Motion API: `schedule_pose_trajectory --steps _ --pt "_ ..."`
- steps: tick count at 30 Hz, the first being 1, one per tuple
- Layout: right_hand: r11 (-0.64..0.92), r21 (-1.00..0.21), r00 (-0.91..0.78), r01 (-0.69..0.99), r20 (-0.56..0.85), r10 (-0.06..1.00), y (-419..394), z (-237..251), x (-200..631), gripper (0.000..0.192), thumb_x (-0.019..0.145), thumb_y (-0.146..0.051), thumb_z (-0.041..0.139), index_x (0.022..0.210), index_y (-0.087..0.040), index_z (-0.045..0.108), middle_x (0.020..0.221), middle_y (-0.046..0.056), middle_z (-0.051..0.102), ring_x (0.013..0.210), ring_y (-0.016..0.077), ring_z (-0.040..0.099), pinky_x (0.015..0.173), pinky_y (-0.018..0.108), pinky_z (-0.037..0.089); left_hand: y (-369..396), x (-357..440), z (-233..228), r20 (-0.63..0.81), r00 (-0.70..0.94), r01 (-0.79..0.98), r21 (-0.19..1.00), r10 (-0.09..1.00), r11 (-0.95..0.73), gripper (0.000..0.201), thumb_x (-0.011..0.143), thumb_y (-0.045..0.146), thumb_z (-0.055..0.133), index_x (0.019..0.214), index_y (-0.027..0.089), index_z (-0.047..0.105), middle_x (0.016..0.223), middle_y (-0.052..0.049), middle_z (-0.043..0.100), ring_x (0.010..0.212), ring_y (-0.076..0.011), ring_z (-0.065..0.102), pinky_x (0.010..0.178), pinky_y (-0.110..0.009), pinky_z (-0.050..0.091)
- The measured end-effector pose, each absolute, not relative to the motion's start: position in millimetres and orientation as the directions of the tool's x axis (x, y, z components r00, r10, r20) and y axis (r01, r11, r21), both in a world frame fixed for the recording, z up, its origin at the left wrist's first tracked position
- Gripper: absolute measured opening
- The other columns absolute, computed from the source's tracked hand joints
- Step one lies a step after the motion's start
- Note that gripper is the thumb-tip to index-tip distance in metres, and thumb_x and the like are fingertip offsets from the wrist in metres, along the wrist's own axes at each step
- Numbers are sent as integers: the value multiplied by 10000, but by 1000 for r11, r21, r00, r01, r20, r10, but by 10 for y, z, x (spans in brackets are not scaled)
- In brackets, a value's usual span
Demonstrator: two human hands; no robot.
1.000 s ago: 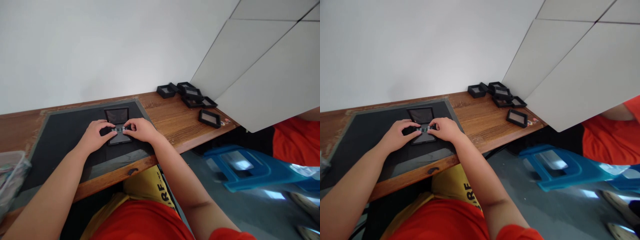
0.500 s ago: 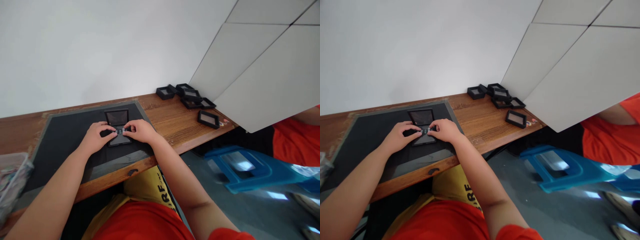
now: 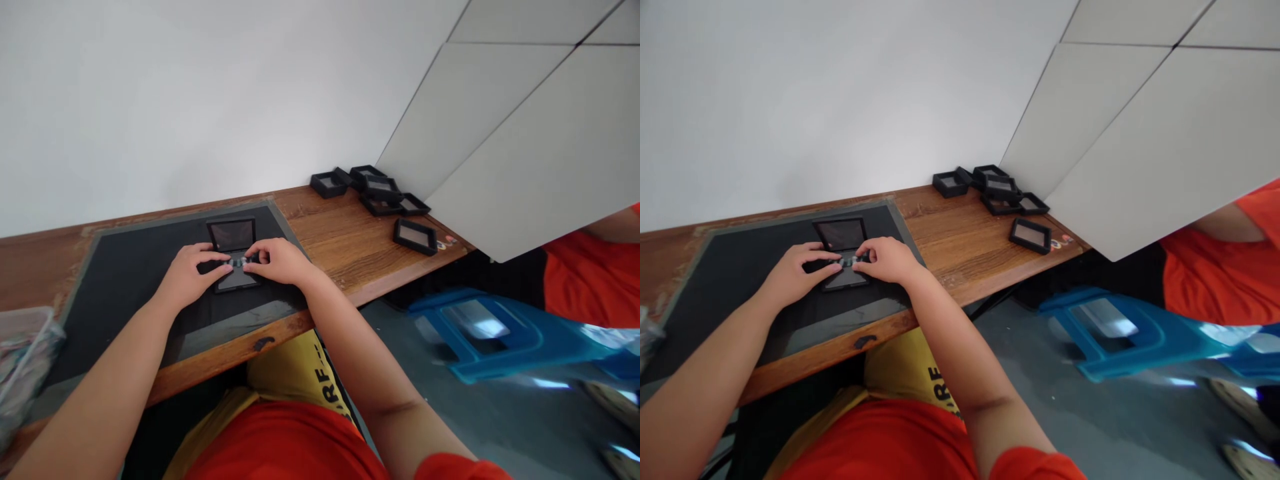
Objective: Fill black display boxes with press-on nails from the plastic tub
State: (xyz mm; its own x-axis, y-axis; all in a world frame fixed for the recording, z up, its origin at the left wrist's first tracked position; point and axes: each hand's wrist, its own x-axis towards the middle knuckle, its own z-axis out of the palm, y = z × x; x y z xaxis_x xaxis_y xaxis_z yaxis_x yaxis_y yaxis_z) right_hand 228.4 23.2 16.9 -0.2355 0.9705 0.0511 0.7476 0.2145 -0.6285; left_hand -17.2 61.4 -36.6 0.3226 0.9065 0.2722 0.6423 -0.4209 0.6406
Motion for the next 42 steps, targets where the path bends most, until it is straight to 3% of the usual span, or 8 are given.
schedule_pose_trajectory --steps 5,12,19,42 --pt "192 -664 -229 722 32 973 241 198 2319 305 854 -332 857 1106 -163 826 714 -33 658 648 91 541 652 237 353 620 -183 -364 268 326 632 652 907 -420 527 821 762 679 1047 329 878 1375 -115 719 1335 -361 605 1223 -566 424" --pt "143 -607 -184 782 -6 983 247 214 2319 309 851 -342 855 1123 -197 860 717 -10 703 652 107 570 641 249 361 629 -192 -355 262 343 640 637 902 -429 576 821 818 645 1053 347 881 1371 -112 722 1316 -371 611 1210 -577 439" --pt "172 -542 -180 823 39 983 225 215 2272 269 881 -356 817 1100 -207 864 758 10 739 680 126 601 656 265 370 606 -190 -356 272 348 639 632 897 -439 611 830 833 615 1063 334 882 1363 -134 721 1314 -378 609 1212 -592 428" --pt "232 -566 -247 791 51 968 226 187 2287 246 911 -285 767 1129 -193 833 721 -16 690 674 112 573 672 252 352 601 -197 -359 269 344 644 630 900 -435 573 852 766 634 1062 291 876 1377 -153 702 1332 -381 598 1222 -595 411"
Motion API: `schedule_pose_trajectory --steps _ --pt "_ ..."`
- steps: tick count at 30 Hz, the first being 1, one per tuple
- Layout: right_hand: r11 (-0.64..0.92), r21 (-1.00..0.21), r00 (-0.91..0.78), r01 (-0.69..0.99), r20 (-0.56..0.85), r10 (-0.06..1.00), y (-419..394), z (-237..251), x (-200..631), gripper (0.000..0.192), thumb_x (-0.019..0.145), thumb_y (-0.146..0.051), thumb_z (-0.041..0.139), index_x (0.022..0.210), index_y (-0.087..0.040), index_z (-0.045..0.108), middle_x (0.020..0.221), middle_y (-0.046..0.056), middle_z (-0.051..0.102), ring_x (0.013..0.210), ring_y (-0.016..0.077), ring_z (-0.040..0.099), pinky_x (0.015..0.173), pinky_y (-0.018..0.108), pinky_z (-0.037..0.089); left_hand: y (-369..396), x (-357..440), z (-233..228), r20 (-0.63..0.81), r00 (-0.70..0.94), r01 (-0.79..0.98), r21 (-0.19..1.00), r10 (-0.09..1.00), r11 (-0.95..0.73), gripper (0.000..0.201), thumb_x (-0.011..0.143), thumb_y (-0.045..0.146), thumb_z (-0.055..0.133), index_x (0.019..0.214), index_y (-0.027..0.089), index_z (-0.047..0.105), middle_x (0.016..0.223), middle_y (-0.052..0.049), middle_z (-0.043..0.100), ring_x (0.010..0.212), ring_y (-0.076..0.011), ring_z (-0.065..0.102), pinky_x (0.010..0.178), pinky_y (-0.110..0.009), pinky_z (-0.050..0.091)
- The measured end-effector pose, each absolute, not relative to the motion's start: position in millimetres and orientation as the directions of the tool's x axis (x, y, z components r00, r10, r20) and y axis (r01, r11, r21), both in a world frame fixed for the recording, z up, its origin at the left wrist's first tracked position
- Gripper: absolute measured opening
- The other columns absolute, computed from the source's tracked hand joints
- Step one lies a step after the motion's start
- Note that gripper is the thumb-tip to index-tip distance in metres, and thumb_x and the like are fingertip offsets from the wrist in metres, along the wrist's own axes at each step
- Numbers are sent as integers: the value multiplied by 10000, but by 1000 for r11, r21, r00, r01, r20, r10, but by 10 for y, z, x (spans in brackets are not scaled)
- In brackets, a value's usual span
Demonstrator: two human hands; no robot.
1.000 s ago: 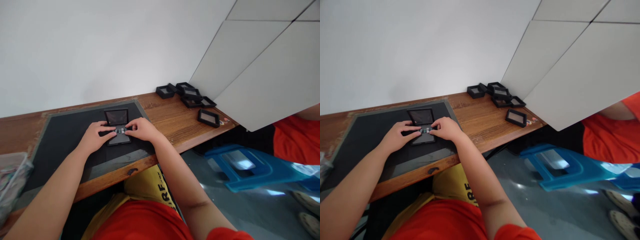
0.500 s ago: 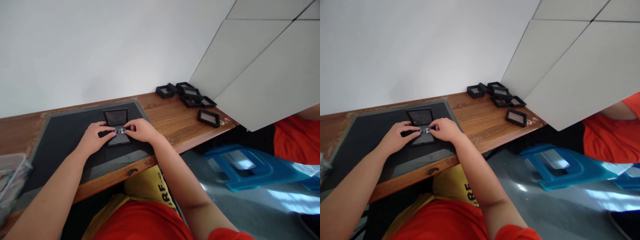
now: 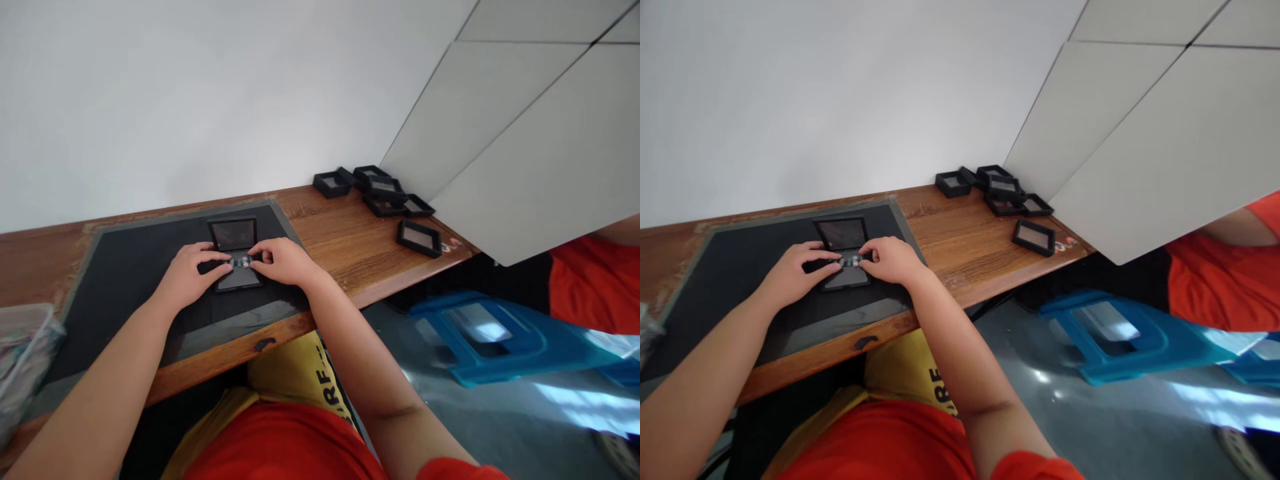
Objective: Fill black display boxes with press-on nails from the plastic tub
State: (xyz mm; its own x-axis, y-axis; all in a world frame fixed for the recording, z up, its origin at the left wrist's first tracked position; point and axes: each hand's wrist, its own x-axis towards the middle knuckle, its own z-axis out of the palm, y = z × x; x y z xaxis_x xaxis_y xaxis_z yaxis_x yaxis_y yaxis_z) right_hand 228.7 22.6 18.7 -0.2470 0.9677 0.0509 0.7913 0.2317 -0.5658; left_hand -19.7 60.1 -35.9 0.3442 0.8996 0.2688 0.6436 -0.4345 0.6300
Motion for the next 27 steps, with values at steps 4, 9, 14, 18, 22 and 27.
schedule_pose_trajectory --steps 4,9,14,18,22,27 --pt "233 -566 -250 791 50 967 217 196 2282 242 908 -278 759 1122 -194 833 740 -14 702 678 114 580 675 254 356 581 -187 -341 264 330 650 632 906 -421 560 842 751 644 1079 298 872 1400 -147 693 1352 -387 585 1224 -594 409" --pt "230 -567 -250 791 43 967 205 213 2280 237 903 -270 752 1117 -199 825 764 -11 716 689 117 588 679 254 361 576 -182 -340 270 328 646 635 905 -423 534 842 740 659 1076 306 865 1395 -133 699 1354 -382 584 1216 -589 420" --pt "249 -584 -265 773 59 962 203 208 2290 248 911 -246 716 1135 -200 812 768 -15 716 688 112 580 682 248 359 569 -185 -321 264 328 639 645 907 -419 501 860 692 658 1106 303 854 1403 -133 689 1371 -383 577 1222 -610 407" --pt "256 -606 -271 753 69 960 212 194 2297 259 916 -213 658 1126 -193 809 765 -15 714 697 116 574 676 248 347 512 -224 -270 314 299 636 638 901 -434 468 882 636 670 1174 303 821 1415 -121 674 1379 -379 569 1195 -630 433" --pt "264 -642 -248 720 118 962 214 204 2313 251 923 -208 591 1046 -200 809 774 -12 712 713 130 571 683 256 342 434 -250 -199 390 255 618 638 885 -459 436 895 594 694 1189 290 798 1442 -120 658 1388 -374 571 1112 -590 514" --pt "285 -640 -242 713 157 958 195 249 2339 258 928 -207 493 844 -200 738 791 -1 703 757 152 585 701 272 335 378 -208 -145 500 215 556 644 839 -526 347 933 509 690 1145 251 785 1397 -118 686 1302 -324 640 943 -460 588"
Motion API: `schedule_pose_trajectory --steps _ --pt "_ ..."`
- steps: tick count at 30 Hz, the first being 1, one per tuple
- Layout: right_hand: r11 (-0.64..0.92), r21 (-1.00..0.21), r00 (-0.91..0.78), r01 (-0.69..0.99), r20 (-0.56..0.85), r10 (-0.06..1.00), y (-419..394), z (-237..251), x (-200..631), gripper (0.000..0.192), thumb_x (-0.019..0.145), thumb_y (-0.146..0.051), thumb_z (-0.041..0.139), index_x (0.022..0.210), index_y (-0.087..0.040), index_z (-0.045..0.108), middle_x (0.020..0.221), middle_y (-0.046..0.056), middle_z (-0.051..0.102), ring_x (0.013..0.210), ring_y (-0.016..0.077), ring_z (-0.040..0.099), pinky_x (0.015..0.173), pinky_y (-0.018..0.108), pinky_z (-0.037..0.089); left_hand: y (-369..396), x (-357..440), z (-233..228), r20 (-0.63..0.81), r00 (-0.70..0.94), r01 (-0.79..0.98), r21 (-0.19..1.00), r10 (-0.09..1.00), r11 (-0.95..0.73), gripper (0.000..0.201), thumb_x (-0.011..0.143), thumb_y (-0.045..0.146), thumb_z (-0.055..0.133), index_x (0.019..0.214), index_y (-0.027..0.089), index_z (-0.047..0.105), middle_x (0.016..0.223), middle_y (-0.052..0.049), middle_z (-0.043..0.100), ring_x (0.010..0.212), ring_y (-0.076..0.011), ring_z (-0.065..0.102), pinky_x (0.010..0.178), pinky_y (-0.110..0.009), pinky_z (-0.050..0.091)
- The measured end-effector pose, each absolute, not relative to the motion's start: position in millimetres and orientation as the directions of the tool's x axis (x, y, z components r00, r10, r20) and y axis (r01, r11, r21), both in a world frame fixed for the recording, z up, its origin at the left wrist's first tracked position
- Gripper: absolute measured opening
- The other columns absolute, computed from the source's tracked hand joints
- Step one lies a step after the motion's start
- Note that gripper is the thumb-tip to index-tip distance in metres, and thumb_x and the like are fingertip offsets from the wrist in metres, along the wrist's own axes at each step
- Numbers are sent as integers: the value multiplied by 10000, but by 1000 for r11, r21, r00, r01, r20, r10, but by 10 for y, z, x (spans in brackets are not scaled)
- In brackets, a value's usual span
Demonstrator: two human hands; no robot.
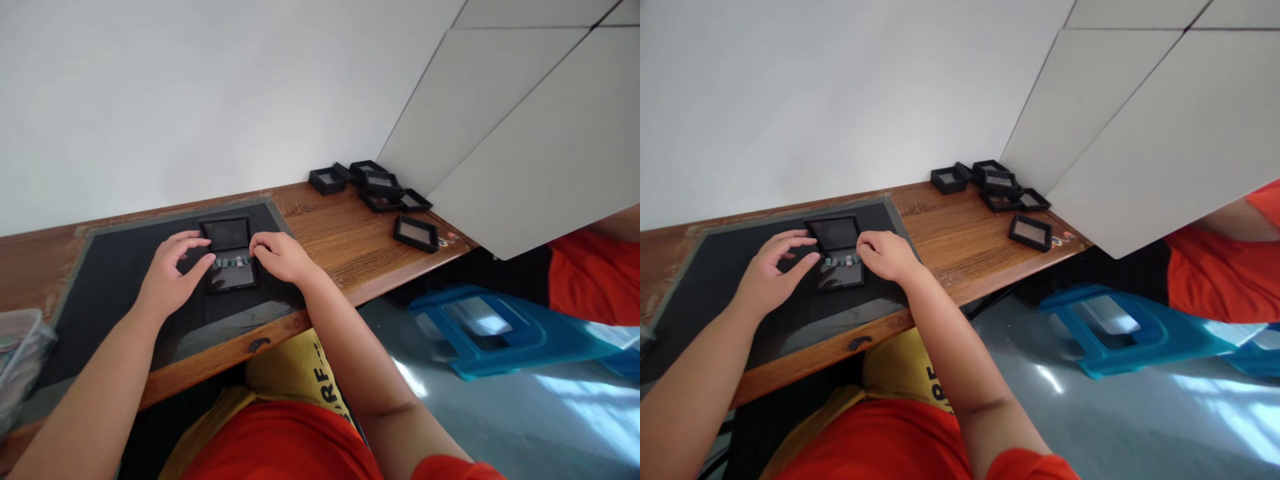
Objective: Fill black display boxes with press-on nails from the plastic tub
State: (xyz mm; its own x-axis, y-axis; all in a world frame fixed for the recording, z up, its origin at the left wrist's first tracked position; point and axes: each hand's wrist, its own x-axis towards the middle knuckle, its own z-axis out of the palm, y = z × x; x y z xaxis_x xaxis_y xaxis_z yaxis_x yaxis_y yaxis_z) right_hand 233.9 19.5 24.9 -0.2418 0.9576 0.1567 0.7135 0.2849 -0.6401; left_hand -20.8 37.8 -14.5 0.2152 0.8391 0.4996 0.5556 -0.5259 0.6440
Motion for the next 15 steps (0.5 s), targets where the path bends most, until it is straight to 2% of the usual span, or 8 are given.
schedule_pose_trajectory --steps 5,9,15 --pt "277 -622 -232 733 154 960 170 275 2335 168 893 -237 532 814 -205 676 796 -8 696 727 146 555 669 276 306 334 -161 -100 604 200 525 599 771 -605 282 979 431 675 1144 220 764 1346 -114 713 1260 -287 664 918 -414 574" --pt "257 -620 -223 741 133 966 167 274 2325 119 871 -247 562 828 -208 665 799 -7 699 715 144 548 653 276 298 220 -94 66 632 185 500 598 752 -626 263 995 405 672 1173 231 756 1345 -95 717 1242 -254 677 907 -377 577" --pt "288 -614 -247 735 154 957 185 260 2341 172 910 -254 494 836 -219 646 834 4 688 777 168 555 691 278 315 -109 -70 380 650 180 550 556 738 -624 242 984 411 690 1177 275 745 1370 -65 703 1250 -267 668 967 -424 583"
